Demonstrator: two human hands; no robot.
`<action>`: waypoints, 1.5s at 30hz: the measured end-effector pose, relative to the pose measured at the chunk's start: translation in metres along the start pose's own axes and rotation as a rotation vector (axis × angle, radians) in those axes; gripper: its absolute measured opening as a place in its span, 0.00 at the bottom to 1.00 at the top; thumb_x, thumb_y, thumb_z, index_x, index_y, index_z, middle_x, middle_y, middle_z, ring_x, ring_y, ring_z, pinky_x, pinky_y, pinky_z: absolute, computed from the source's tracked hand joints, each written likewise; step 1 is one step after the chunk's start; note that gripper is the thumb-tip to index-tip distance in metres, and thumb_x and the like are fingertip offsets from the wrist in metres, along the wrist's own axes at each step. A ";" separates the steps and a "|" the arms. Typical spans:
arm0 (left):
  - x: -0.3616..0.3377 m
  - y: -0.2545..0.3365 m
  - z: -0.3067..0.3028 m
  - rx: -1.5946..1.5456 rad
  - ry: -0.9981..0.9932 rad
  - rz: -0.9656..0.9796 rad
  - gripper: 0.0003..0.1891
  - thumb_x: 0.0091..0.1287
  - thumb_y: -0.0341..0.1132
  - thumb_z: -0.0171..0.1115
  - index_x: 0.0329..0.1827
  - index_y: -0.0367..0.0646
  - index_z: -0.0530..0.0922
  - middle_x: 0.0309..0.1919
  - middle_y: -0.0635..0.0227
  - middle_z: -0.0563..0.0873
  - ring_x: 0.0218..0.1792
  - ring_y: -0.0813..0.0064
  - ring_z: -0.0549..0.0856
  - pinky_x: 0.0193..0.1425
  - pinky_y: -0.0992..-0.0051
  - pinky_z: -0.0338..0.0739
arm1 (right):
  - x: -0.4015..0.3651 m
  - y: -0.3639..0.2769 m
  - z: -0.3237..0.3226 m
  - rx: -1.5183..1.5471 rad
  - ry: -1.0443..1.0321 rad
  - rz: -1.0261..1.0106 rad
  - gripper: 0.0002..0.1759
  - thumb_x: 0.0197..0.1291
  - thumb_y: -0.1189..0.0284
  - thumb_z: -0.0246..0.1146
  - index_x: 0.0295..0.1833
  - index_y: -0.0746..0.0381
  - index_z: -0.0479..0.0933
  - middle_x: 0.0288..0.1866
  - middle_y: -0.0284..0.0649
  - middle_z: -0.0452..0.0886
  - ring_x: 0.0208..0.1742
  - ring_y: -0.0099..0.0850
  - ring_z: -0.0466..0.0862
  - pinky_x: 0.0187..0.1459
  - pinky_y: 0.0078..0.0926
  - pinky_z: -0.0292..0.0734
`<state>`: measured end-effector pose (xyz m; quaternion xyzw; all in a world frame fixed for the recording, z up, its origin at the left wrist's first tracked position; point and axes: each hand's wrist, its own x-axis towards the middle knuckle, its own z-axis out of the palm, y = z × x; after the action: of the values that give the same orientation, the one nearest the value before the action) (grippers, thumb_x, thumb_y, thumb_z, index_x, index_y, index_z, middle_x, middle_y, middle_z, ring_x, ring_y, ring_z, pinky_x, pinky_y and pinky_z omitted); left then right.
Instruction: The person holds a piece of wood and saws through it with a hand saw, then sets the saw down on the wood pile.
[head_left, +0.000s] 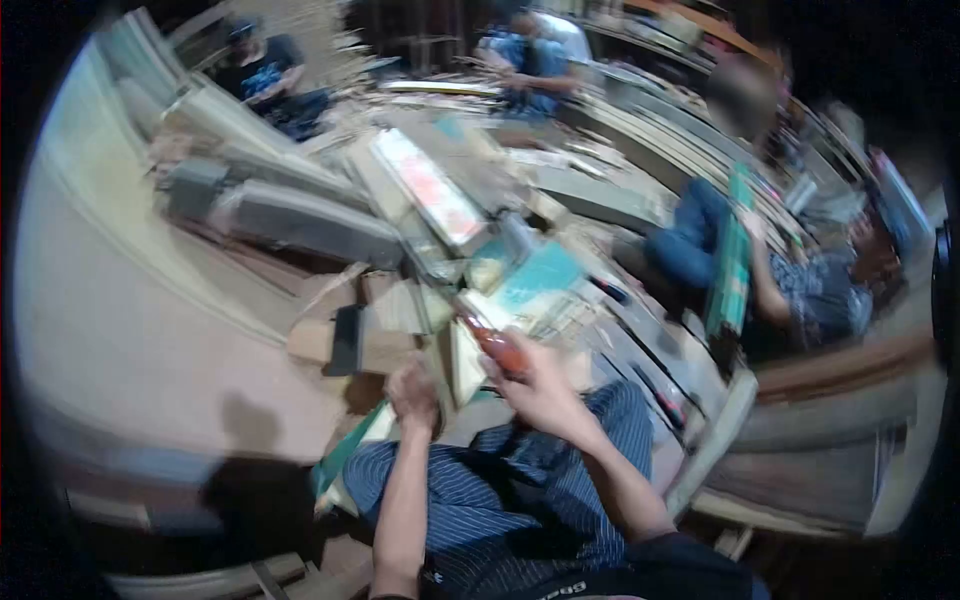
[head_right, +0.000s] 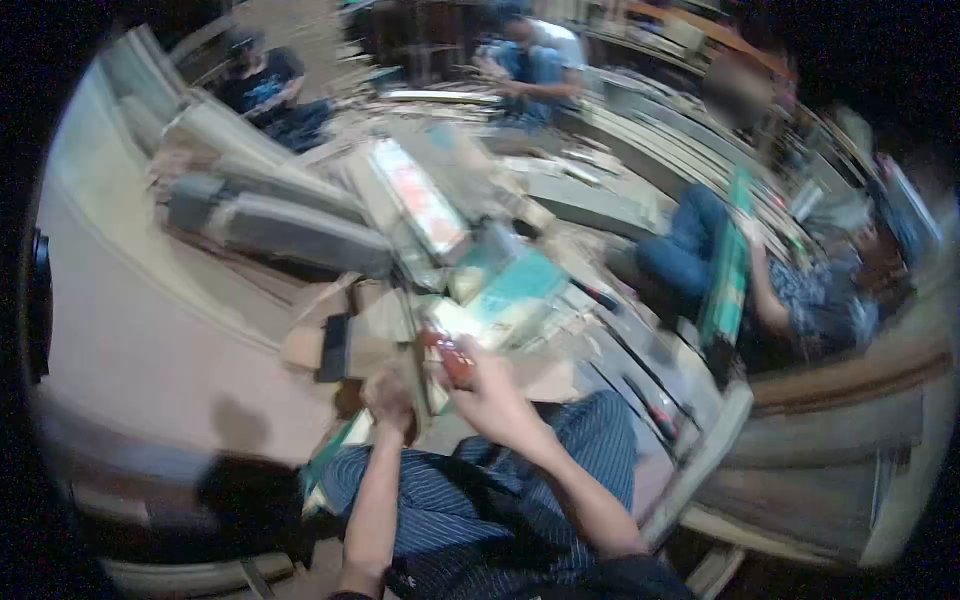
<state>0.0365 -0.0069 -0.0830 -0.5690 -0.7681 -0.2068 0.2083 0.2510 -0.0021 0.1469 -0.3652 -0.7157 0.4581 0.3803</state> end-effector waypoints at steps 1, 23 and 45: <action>0.014 0.012 -0.025 -0.159 -0.124 -0.165 0.15 0.72 0.40 0.52 0.30 0.41 0.81 0.25 0.51 0.85 0.26 0.54 0.86 0.32 0.60 0.82 | -0.003 -0.010 -0.005 -0.082 -0.020 0.074 0.13 0.64 0.75 0.64 0.49 0.69 0.72 0.33 0.54 0.79 0.34 0.39 0.80 0.38 0.36 0.76; 0.069 -0.013 -0.089 -0.726 -0.857 -0.191 0.27 0.73 0.56 0.54 0.56 0.37 0.77 0.36 0.42 0.86 0.39 0.44 0.86 0.47 0.55 0.78 | -0.022 0.069 -0.006 -0.014 0.013 -0.020 0.08 0.69 0.73 0.63 0.44 0.63 0.70 0.23 0.29 0.70 0.17 0.16 0.70 0.18 0.17 0.63; 0.039 0.005 -0.070 -0.455 -0.398 -0.277 0.34 0.78 0.57 0.39 0.35 0.34 0.83 0.29 0.40 0.85 0.35 0.39 0.86 0.42 0.48 0.80 | -0.034 -0.010 0.011 -0.286 0.004 -0.065 0.12 0.66 0.72 0.64 0.47 0.67 0.72 0.24 0.55 0.76 0.22 0.52 0.79 0.27 0.37 0.73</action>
<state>0.0367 -0.0138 -0.0034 -0.5204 -0.7979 -0.2844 -0.1083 0.2550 -0.0385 0.1462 -0.3933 -0.7843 0.3379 0.3406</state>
